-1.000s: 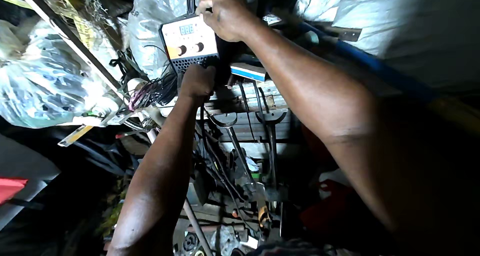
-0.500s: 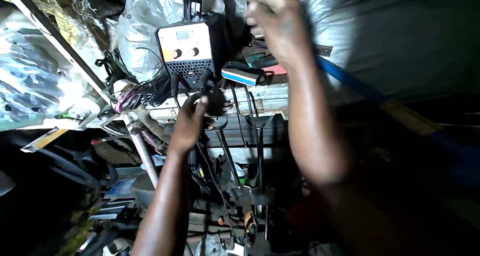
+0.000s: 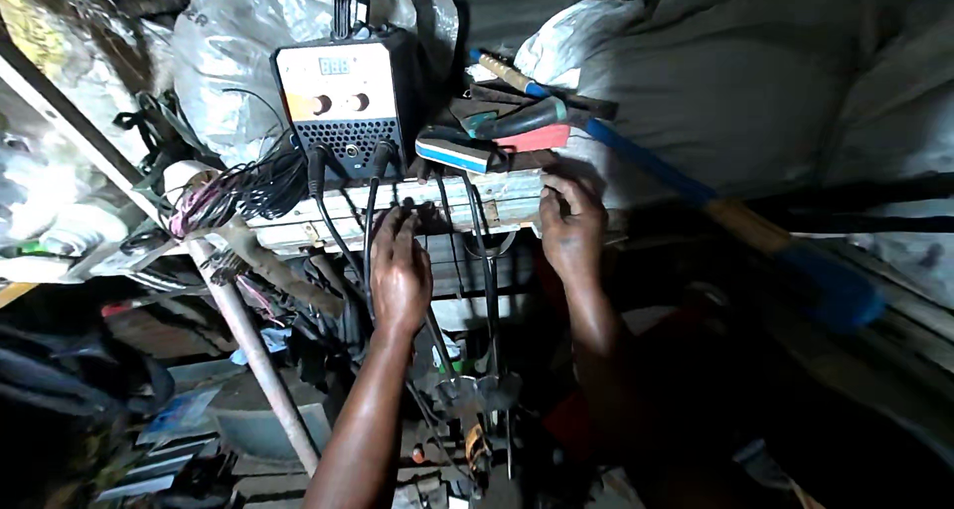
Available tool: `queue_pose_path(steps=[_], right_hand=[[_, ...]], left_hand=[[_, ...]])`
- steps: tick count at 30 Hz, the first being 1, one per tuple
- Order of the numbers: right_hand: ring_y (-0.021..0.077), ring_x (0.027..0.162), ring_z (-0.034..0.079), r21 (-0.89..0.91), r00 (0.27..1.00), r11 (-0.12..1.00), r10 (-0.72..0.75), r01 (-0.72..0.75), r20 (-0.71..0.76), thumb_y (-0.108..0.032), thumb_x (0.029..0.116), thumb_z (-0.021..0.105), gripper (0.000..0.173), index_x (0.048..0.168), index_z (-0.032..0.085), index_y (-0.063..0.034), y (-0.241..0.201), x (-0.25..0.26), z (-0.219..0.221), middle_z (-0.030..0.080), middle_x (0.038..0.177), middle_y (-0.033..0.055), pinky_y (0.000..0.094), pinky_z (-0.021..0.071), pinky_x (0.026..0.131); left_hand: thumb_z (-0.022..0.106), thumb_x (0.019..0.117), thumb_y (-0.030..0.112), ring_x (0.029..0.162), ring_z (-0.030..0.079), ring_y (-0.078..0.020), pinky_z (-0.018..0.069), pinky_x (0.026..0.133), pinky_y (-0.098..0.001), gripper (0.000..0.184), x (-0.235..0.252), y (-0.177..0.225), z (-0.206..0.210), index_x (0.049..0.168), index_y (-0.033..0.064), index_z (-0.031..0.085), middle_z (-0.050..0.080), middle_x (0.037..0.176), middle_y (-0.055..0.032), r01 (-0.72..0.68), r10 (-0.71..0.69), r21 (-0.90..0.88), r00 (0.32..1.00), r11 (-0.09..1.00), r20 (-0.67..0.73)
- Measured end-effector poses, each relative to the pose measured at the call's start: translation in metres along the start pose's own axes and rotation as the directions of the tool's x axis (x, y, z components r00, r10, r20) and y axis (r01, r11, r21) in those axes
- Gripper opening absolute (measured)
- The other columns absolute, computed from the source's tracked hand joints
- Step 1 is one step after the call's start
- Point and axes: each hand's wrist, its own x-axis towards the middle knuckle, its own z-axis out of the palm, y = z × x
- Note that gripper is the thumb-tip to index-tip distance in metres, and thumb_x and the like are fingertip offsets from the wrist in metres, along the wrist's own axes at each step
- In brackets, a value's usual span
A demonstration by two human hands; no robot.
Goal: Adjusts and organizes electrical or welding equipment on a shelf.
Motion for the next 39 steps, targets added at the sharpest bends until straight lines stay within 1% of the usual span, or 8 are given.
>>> queue_pose_path(steps=[7,9,14,18,22,28,32,39], right_hand=[[0.0212,0.135,0.054,-0.102,0.999,0.995,-0.001,-0.003,-0.037,-0.028,0.1012,0.065,0.045,0.145,0.059,-0.0167,0.021,0.01,0.018,0.051,0.153,0.0074,0.0439,0.0518,0.107],[0.0211,0.126,0.059,-0.071,0.997,0.995,0.061,-0.064,-0.036,-0.033,0.1004,0.067,0.052,0.149,0.053,-0.0218,0.028,0.009,0.023,0.052,0.15,0.0059,0.045,0.0541,0.099],[0.0256,0.125,0.06,-0.055,0.988,0.987,0.152,-0.153,-0.024,-0.034,0.1011,0.066,0.054,0.151,0.049,-0.0232,0.036,0.011,0.028,0.058,0.145,0.0076,0.0524,0.052,0.103],[0.0256,0.1,0.068,-0.032,0.978,0.978,0.208,-0.207,0.005,-0.035,0.1034,0.062,0.046,0.146,0.053,-0.0212,0.018,0.018,0.015,0.066,0.124,0.0111,0.0511,0.0593,0.08],[0.0246,0.125,0.062,-0.078,0.994,0.992,0.094,-0.098,-0.048,-0.03,0.1056,0.057,0.044,0.146,0.055,-0.011,-0.003,0.038,0.001,0.062,0.137,0.0121,0.0466,0.0523,0.104],[0.0237,0.114,0.069,-0.028,0.998,0.998,0.058,-0.058,-0.011,-0.024,0.1048,0.059,0.047,0.15,0.053,-0.0113,-0.037,0.086,0.009,0.069,0.13,0.0131,0.0447,0.0565,0.1],[0.0128,0.105,0.071,0.055,0.984,0.982,-0.178,0.18,-0.028,-0.019,0.1029,0.061,0.037,0.14,0.063,-0.014,-0.052,0.104,0.023,0.073,0.12,0.005,0.0367,0.0587,0.096],[0.0195,0.116,0.065,0.099,0.925,0.943,-0.33,0.316,0.19,-0.011,0.0929,0.073,0.035,0.127,0.071,-0.0182,-0.115,0.127,0.065,0.068,0.124,0.0062,0.0395,0.0572,0.098]], left_hand=[[0.053,0.1052,0.032,0.14,0.044,-0.034,0.0358,0.114,-0.0583,0.034,0.033,-0.036,0.006,0.134,0.0185,0.064,0.055,0.145,-0.008,0.047,-0.046,0.211,0.999,0.976,-0.008],[0.053,0.1055,0.037,0.135,0.048,-0.0342,0.0412,0.109,-0.0573,0.033,0.034,-0.041,0.004,0.129,0.0169,0.066,0.057,0.14,-0.0104,0.032,-0.033,0.21,0.999,0.977,0.002],[0.05,0.1069,0.04,0.133,0.05,-0.0347,0.0426,0.108,-0.0558,0.036,0.032,-0.048,0.003,0.128,0.0147,0.066,0.06,0.135,-0.0125,-0.013,0.007,0.213,1.0,0.977,0.027],[0.052,0.1067,0.036,0.134,0.051,-0.037,0.0443,0.108,-0.0552,0.034,0.03,-0.045,0.002,0.13,0.0149,0.065,0.063,0.131,-0.0143,-0.012,0.006,0.221,1.0,0.975,0.027],[0.055,0.1054,0.03,0.135,0.05,-0.0352,0.0441,0.11,-0.0534,0.031,0.028,-0.041,0.002,0.132,0.0158,0.063,0.062,0.133,-0.0136,0.001,-0.006,0.202,1.0,0.979,0.024],[0.054,0.1053,0.031,0.137,0.049,-0.0345,0.0422,0.112,-0.0535,0.032,0.028,-0.043,0.002,0.131,0.0153,0.064,0.062,0.133,-0.0119,0.014,-0.022,0.202,0.999,0.979,0.035],[0.054,0.105,0.031,0.135,0.05,-0.0352,0.0413,0.112,-0.0532,0.031,0.028,-0.043,0.004,0.129,0.0142,0.064,0.064,0.131,-0.0123,-0.007,0.005,0.213,1.0,0.977,0.013],[0.053,0.1042,0.031,0.129,0.054,-0.0394,0.0435,0.109,-0.056,0.034,0.029,-0.04,0.002,0.129,0.0107,0.065,0.065,0.127,-0.0158,-0.024,0.018,0.227,1.0,0.974,0.024]])
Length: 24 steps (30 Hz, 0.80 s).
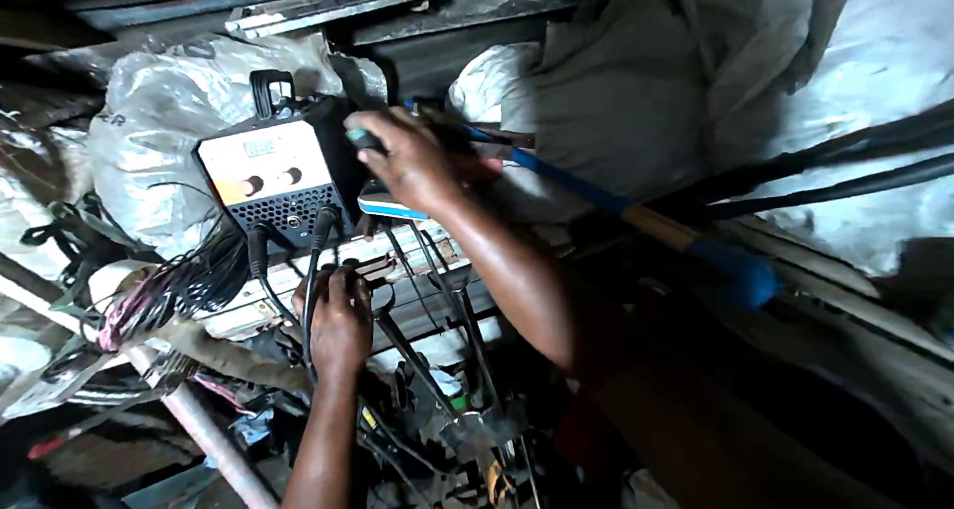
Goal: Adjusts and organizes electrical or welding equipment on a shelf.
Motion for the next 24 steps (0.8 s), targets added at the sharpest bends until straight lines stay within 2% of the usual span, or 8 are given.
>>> queue_pose_path(steps=[5,9,11,13,16,19,22,24], right_hand=[[0.0236,0.108,0.068,-0.142,0.95,0.987,-0.028,0.075,0.311,-0.007,0.094,0.062,0.029,0.119,0.071,-0.0178,-0.015,0.004,0.021,0.068,0.12,0.0061,0.046,0.0591,0.088],[0.0232,0.113,0.066,-0.145,0.908,0.984,-0.036,0.106,0.418,-0.009,0.0948,0.063,0.034,0.125,0.071,-0.021,-0.012,-0.018,0.017,0.069,0.125,0.0049,0.0473,0.0568,0.093],[0.0205,0.116,0.066,-0.055,0.918,0.992,-0.084,0.114,0.387,-0.009,0.0951,0.066,0.028,0.122,0.073,-0.0154,-0.011,-0.029,0.004,0.07,0.123,0.0057,0.0423,0.0549,0.099],[0.0191,0.117,0.066,-0.044,0.968,0.994,-0.083,0.096,0.236,-0.008,0.0971,0.064,0.021,0.115,0.076,-0.0114,0.0,-0.035,-0.016,0.071,0.121,0.0064,0.039,0.0533,0.104],[0.0242,0.115,0.067,-0.3,0.984,0.941,0.176,-0.157,0.038,-0.017,0.0988,0.061,0.027,0.122,0.075,-0.0151,0.03,-0.014,-0.058,0.071,0.122,0.0075,0.048,0.0551,0.099],[0.0404,0.115,0.064,-0.484,0.859,0.775,0.505,-0.406,0.088,-0.034,0.0969,0.065,0.035,0.12,0.069,-0.0082,0.055,0.015,-0.096,0.069,0.119,0.0195,0.0674,0.0493,0.092],[0.0446,0.113,0.063,-0.652,0.762,0.666,0.615,-0.363,0.205,-0.041,0.0924,0.069,0.039,0.103,0.069,-0.0031,0.068,0.023,-0.097,0.068,0.112,0.0232,0.0713,0.0462,0.086],[0.047,0.118,0.06,-0.741,0.733,0.615,0.629,-0.268,0.257,-0.037,0.0939,0.067,0.037,0.105,0.07,-0.0018,0.069,0.022,-0.091,0.067,0.117,0.0252,0.073,0.045,0.088]], left_hand=[[0.054,0.1042,0.028,0.131,0.053,-0.039,0.0428,0.111,-0.0543,0.033,0.0,0.0,-0.005,0.13,0.01,0.064,0.064,0.129,-0.017,-0.023,0.023,0.005,0.999,1.0,0.03],[0.055,0.1038,0.027,0.133,0.052,-0.0388,0.0419,0.113,-0.054,0.033,0.0,0.0,-0.006,0.13,0.01,0.064,0.064,0.13,-0.0169,-0.026,0.025,0.002,0.999,1.0,0.034],[0.055,0.1034,0.026,0.133,0.053,-0.039,0.0417,0.113,-0.0549,0.033,0.0,0.0,-0.007,0.13,0.009,0.064,0.063,0.131,-0.0176,-0.034,0.034,0.002,0.999,0.999,0.037],[0.055,0.1032,0.026,0.133,0.053,-0.039,0.0412,0.113,-0.0556,0.034,0.0,0.0,-0.007,0.131,0.0085,0.064,0.063,0.131,-0.0185,-0.04,0.04,0.001,0.998,0.999,0.039],[0.057,0.1018,0.025,0.131,0.053,-0.0399,0.0422,0.111,-0.0564,0.034,-0.001,0.001,-0.005,0.13,0.0079,0.063,0.062,0.131,-0.0185,-0.018,0.018,-0.009,0.999,1.0,0.047],[0.059,0.101,0.024,0.133,0.052,-0.0402,0.0439,0.11,-0.0571,0.036,-0.001,0.003,-0.005,0.133,0.0084,0.062,0.06,0.134,-0.0195,0.019,-0.018,-0.023,0.998,1.0,0.068],[0.058,0.1018,0.026,0.137,0.048,-0.0382,0.0418,0.113,-0.0544,0.036,-0.001,0.0,-0.005,0.134,0.0095,0.062,0.059,0.138,-0.0177,0.021,-0.019,-0.028,0.998,0.999,0.067],[0.057,0.1021,0.025,0.139,0.047,-0.0379,0.0413,0.113,-0.0547,0.037,-0.002,0.0,-0.007,0.136,0.01,0.061,0.058,0.14,-0.0176,0.022,-0.018,-0.047,0.997,0.999,0.077]])
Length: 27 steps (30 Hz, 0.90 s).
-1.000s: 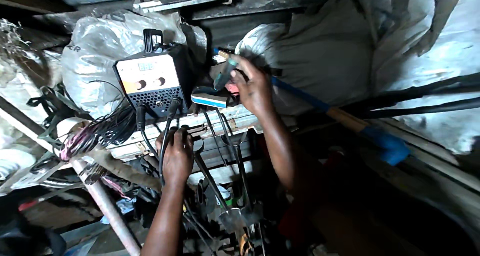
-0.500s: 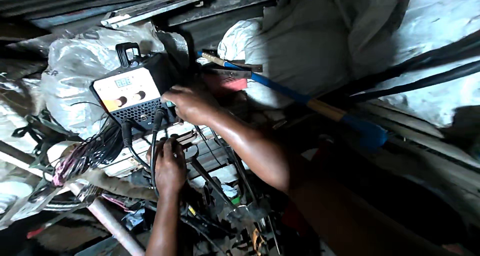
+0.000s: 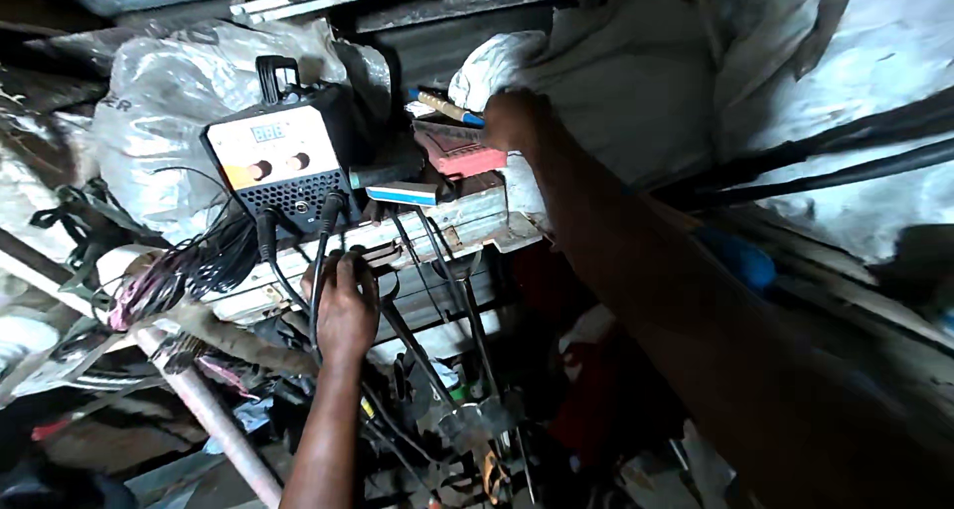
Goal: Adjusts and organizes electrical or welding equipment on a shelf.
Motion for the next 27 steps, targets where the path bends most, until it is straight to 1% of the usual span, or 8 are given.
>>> queue_pose_path(steps=[4,7,9,11,13,15,19,27], right_hand=[[0.0487,0.111,0.063,-0.243,0.981,0.958,-0.115,0.151,0.155,-0.03,0.096,0.064,0.032,0.106,0.07,-0.0002,-0.004,0.004,-0.004,0.067,0.113,0.0268,0.0733,0.0476,0.083],[0.0468,0.107,0.064,-0.377,0.943,0.887,-0.16,0.267,0.293,-0.022,0.0818,0.081,0.046,0.123,0.066,-0.0049,0.003,0.006,-0.011,0.067,0.112,0.0252,0.071,0.0493,0.081],[0.0502,0.112,0.061,-0.411,0.944,0.85,-0.286,0.33,0.166,-0.019,0.0857,0.077,0.059,0.14,0.057,-0.0104,0.022,-0.001,0.002,0.065,0.12,0.0276,0.0712,0.048,0.085],[0.0491,0.122,0.058,-0.375,0.921,0.853,-0.388,0.364,0.011,-0.022,0.1004,0.06,0.042,0.141,0.058,-0.0115,0.036,-0.009,0.02,0.063,0.128,0.0259,0.0695,0.0449,0.095],[0.0475,0.127,0.055,-0.345,0.923,0.874,-0.381,0.343,-0.049,-0.024,0.1042,0.055,0.039,0.141,0.058,-0.0116,0.033,-0.014,0.021,0.062,0.133,0.024,0.0672,0.0437,0.1],[0.0508,0.124,0.056,-0.358,0.932,0.884,-0.352,0.301,-0.087,-0.023,0.1048,0.054,0.04,0.142,0.058,-0.0096,0.025,-0.013,0.011,0.061,0.132,0.0277,0.0696,0.0466,0.095],[0.0486,0.117,0.061,-0.429,0.891,0.841,-0.428,0.331,-0.15,-0.022,0.1017,0.06,0.027,0.122,0.069,-0.0073,0.03,0.004,-0.017,0.067,0.119,0.0251,0.07,0.0495,0.092],[0.0475,0.118,0.061,-0.409,0.928,0.889,-0.31,0.206,-0.207,-0.015,0.1005,0.06,0.029,0.127,0.068,-0.0059,0.008,-0.001,-0.047,0.066,0.121,0.0261,0.0669,0.0495,0.094]], left_hand=[[0.056,0.1024,0.027,0.14,0.046,-0.0358,0.0389,0.115,-0.0535,0.037,-0.001,-0.003,0.001,0.137,0.0124,0.061,0.059,0.14,-0.0146,-0.008,0.008,-0.019,1.0,1.0,-0.003],[0.057,0.101,0.026,0.141,0.045,-0.035,0.0374,0.117,-0.052,0.038,-0.002,-0.007,0.002,0.137,0.0144,0.062,0.061,0.139,-0.0128,-0.031,0.031,-0.012,0.999,0.999,-0.023],[0.057,0.101,0.026,0.142,0.045,-0.036,0.0382,0.116,-0.0525,0.039,-0.001,-0.008,0.0,0.139,0.0153,0.061,0.06,0.141,-0.0135,-0.032,0.032,-0.021,0.999,0.999,-0.011],[0.056,0.1023,0.026,0.142,0.044,-0.0361,0.0383,0.116,-0.0525,0.04,-0.003,-0.008,0.0,0.141,0.0159,0.06,0.058,0.143,-0.0134,-0.034,0.034,-0.04,0.999,0.999,-0.003],[0.056,0.1017,0.025,0.142,0.043,-0.0377,0.0382,0.115,-0.0546,0.04,-0.003,-0.008,0.0,0.141,0.0153,0.059,0.058,0.143,-0.0145,-0.029,0.03,-0.05,1.0,0.998,0.009],[0.057,0.1009,0.026,0.141,0.044,-0.0371,0.0391,0.114,-0.0545,0.04,-0.003,-0.009,0.001,0.14,0.0168,0.06,0.058,0.142,-0.0132,-0.03,0.031,-0.035,0.999,0.999,0.011],[0.056,0.1008,0.026,0.14,0.046,-0.0376,0.0384,0.114,-0.0563,0.04,-0.004,-0.013,0.003,0.14,0.0179,0.06,0.06,0.14,-0.0128,-0.048,0.048,-0.027,0.999,0.998,-0.014],[0.055,0.1003,0.022,0.138,0.048,-0.0422,0.0377,0.114,-0.0584,0.04,-0.004,-0.015,0.003,0.14,0.0175,0.06,0.06,0.14,-0.0174,-0.088,0.084,-0.073,0.995,0.993,-0.051]])
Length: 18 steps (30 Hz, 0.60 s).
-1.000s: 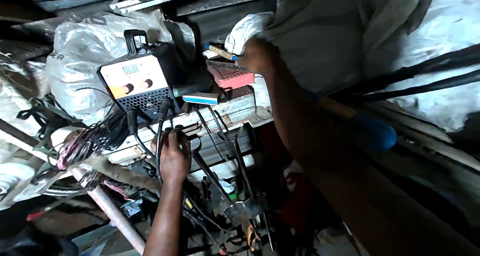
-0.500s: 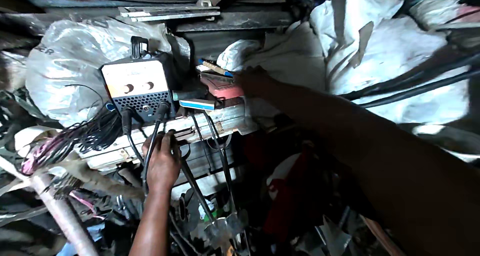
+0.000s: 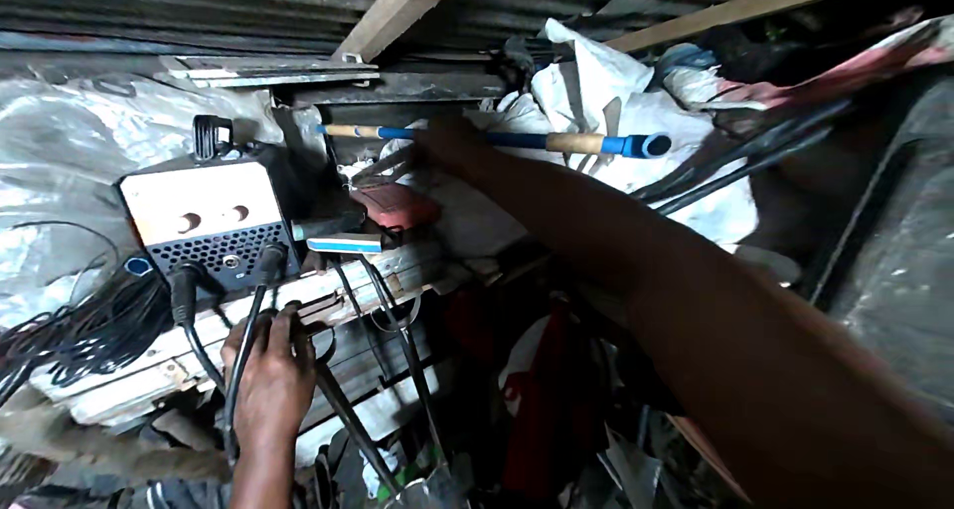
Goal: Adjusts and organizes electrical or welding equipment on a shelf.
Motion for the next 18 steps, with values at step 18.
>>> queue_pose_path(steps=[18], right_hand=[[0.054,0.113,0.06,-0.094,0.88,0.891,0.454,-0.445,0.138,-0.019,0.0961,0.065,0.027,0.112,0.069,0.0029,0.086,0.032,0.021,0.064,0.12,0.0321,0.0747,0.0474,0.085]], left_hand=[[0.054,0.0999,0.021,0.135,0.049,-0.0393,0.04,0.11,-0.0559,0.041,-0.002,-0.012,0.005,0.14,0.025,0.06,0.06,0.138,-0.0137,-0.002,0.003,0.026,1.0,1.0,-0.016]])
